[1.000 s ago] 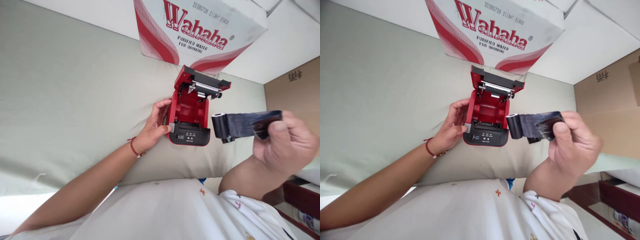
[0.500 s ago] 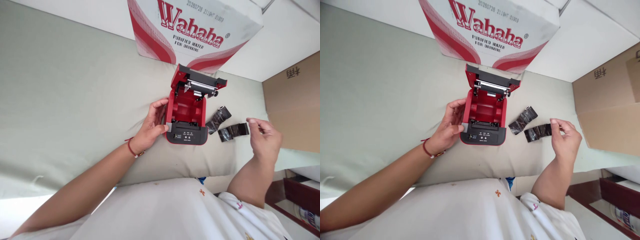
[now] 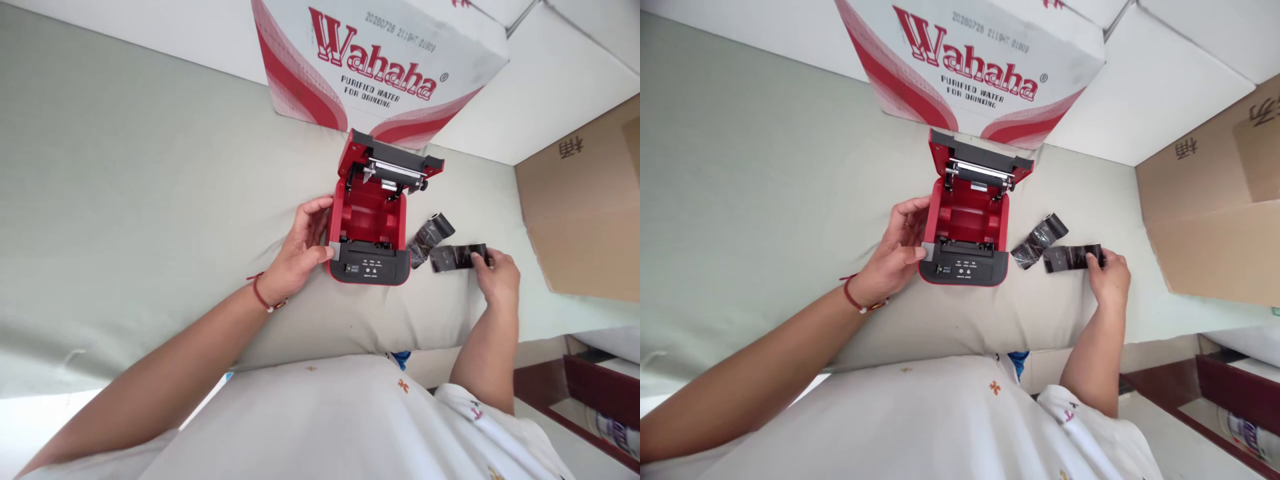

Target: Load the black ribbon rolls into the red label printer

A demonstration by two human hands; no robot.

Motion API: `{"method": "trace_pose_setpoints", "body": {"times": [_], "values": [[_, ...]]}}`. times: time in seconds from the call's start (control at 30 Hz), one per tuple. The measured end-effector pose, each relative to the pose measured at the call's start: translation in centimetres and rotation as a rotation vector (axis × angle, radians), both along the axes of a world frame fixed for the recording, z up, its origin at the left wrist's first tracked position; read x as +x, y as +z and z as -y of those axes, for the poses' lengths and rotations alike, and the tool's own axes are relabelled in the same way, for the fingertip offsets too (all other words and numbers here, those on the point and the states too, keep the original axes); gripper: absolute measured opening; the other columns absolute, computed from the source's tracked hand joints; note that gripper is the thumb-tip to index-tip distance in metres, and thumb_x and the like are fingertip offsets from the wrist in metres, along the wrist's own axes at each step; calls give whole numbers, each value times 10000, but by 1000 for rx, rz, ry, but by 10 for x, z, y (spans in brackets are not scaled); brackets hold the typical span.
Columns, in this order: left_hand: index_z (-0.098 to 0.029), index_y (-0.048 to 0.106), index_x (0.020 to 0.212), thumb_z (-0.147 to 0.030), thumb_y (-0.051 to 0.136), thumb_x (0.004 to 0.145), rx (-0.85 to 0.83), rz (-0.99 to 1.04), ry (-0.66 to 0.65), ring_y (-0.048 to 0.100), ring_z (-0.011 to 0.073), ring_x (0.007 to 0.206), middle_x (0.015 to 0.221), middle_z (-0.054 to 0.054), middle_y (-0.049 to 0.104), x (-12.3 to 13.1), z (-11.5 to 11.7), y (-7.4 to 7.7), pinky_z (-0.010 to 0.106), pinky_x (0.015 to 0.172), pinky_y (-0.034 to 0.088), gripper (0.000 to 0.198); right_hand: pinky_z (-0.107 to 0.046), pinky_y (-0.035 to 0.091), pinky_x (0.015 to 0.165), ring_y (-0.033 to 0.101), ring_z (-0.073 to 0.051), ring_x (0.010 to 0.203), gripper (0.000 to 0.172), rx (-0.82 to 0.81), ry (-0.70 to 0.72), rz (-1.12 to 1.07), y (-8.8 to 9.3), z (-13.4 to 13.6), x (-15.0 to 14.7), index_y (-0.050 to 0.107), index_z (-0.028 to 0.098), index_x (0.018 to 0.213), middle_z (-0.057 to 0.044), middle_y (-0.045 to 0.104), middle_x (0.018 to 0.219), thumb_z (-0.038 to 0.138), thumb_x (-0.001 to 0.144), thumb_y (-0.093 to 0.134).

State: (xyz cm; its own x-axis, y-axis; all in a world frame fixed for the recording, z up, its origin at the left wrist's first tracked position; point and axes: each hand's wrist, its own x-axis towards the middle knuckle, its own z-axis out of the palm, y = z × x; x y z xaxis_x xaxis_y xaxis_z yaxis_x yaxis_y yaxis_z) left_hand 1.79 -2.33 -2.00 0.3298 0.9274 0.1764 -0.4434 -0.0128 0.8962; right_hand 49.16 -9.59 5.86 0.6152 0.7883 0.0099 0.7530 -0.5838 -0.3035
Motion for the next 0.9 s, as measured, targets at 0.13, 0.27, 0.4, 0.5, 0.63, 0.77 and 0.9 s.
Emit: {"method": "trace_pose_setpoints", "body": {"times": [0.13,0.27,0.4,0.5,0.63,0.77,0.9], "values": [[-427,620,1674,-617,1035,914,-10,0,-13,495,412,1844,1934,48,544,0,0,3,664,1567,422,886,-584,692,1160,839,-398,1211,603,-154,226,-227,45,14,-22,905,232,1284,-170,890,1293,708,922,825],[-432,632,1657,-596,1041,917,-16,-3,-8,477,402,1863,1933,40,547,-1,-1,3,663,1582,398,862,-439,728,1035,855,-300,1203,345,-269,994,-473,114,21,-60,931,363,1414,-97,911,1323,518,1114,861],[-413,607,1677,-586,1011,946,1,-20,-15,511,396,1836,1922,59,555,-2,0,3,653,1561,437,852,-353,724,953,849,-223,1085,436,-54,1258,-436,149,0,-113,845,406,1602,-41,930,1252,333,1173,827],[-401,593,1677,-587,998,956,10,-37,-13,503,390,1842,1917,68,560,-2,0,3,636,1562,440,847,-293,715,852,880,-189,1035,357,3,1215,-416,141,-21,-159,878,350,1534,-48,933,1312,309,1185,817],[-390,592,1662,-593,1004,949,-2,-37,-12,537,396,1823,1918,84,560,0,1,5,642,1534,478,848,-340,743,865,904,-221,1057,333,115,1097,-309,111,-45,-210,888,282,1496,-69,932,1375,301,1187,766],[-388,602,1645,-584,1003,955,3,-20,-13,578,381,1779,1886,82,579,1,1,7,609,1487,530,822,-524,749,1116,901,-342,1272,410,74,995,-61,89,-62,-236,871,242,1549,-113,910,1465,273,1182,691],[-391,619,1618,-584,1018,950,-9,-3,-22,608,364,1731,1848,71,602,1,1,8,585,1474,531,802,-611,735,1131,872,-421,1346,472,-52,900,140,83,-77,-250,850,263,1603,-129,886,1535,258,1165,676]]}}
